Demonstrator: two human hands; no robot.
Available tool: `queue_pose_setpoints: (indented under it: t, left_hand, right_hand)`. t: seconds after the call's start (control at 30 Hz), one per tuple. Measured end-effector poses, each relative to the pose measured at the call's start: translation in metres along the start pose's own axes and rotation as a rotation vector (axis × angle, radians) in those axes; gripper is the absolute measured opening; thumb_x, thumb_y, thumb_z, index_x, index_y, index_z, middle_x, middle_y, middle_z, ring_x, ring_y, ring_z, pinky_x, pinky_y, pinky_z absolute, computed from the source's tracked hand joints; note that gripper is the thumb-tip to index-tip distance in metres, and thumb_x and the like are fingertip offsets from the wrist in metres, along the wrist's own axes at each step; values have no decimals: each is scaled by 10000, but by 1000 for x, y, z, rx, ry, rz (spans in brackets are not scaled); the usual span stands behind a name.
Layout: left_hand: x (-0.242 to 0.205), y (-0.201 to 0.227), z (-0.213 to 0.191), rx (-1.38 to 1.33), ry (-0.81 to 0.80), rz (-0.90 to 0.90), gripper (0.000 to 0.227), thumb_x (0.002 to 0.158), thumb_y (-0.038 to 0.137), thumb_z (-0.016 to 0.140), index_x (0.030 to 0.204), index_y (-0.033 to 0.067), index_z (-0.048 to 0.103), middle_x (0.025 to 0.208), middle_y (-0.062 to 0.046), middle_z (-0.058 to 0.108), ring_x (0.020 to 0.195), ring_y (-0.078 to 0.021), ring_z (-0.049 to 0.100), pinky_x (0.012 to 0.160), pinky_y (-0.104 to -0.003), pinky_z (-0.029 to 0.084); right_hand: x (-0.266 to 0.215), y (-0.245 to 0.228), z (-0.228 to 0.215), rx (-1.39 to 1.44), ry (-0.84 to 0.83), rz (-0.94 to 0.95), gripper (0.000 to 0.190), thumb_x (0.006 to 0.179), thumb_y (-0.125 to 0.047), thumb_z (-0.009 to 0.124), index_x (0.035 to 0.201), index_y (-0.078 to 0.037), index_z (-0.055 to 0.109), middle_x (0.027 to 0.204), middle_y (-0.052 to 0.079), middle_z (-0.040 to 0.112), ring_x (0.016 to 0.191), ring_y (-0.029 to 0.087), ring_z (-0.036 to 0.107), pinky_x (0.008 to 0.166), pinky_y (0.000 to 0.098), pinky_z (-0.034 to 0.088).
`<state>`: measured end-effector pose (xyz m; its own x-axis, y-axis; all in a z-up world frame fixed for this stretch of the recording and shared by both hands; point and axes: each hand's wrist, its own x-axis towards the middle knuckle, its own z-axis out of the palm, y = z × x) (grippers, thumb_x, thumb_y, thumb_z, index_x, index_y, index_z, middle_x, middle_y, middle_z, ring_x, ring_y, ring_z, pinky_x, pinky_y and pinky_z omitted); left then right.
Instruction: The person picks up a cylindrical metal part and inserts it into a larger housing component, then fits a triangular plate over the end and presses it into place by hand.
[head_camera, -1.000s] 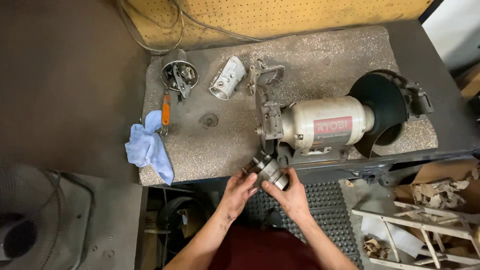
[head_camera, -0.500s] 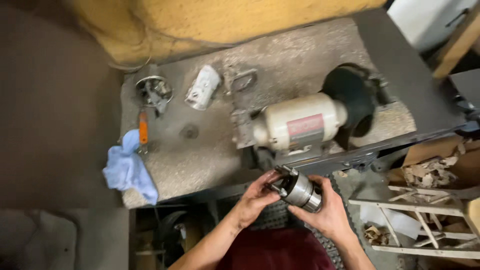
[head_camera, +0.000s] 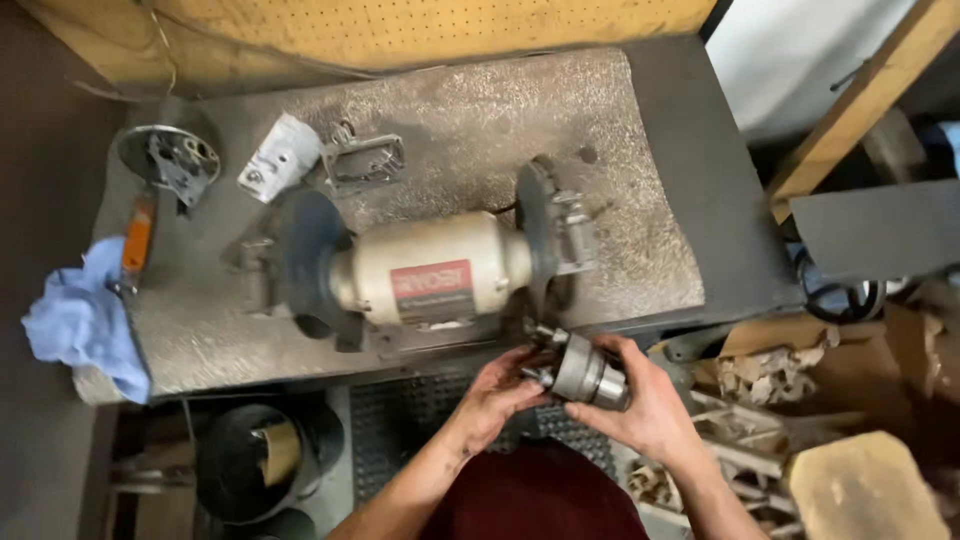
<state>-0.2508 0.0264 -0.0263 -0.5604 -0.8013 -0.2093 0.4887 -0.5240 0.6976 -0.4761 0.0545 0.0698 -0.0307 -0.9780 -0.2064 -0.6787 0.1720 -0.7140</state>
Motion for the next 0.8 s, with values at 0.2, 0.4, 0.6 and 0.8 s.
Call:
queue_pose_setpoints:
  t: [0.2,0.4,0.6,0.8]
  left_hand:
    - [6,-25,15,-70,181,-3,380,904,63,774,1272,43,686,1232,-97,754,1091,-211,718,944,-378,631]
    - [12,-50,8,-148,241,61,400,906,75,776,1286,33,660,1239,-101,727,1095,-214,697,971,-465,638]
    - [10,-53,14,-114,282,124,371,923,127,771,1259,36,643,1228,-127,744,1087,-237,715,958,-456,643]
    - [13,-53,16,-31,333,126,397,909,224,782,1232,29,657,1174,-98,750,1049,-199,711,952,-414,643]
  right_hand:
    - [23,34,-12,71,-104,-56,858,648,-610,876,1334,-176,600,1277,11,764,1185,186,726,972,343,514]
    - [42,56,-6,234,-149,-85,719,695,-510,873,1283,-151,664,1151,-25,771,1024,90,682,923,246,502]
    - [45,58,3,427,-220,142,779,686,-468,826,1353,-100,663,1207,27,751,1099,137,671,980,281,486]
    - [46,41,4,868,-249,253,584,803,-235,775,1306,13,615,978,155,739,745,203,632,537,349,523]
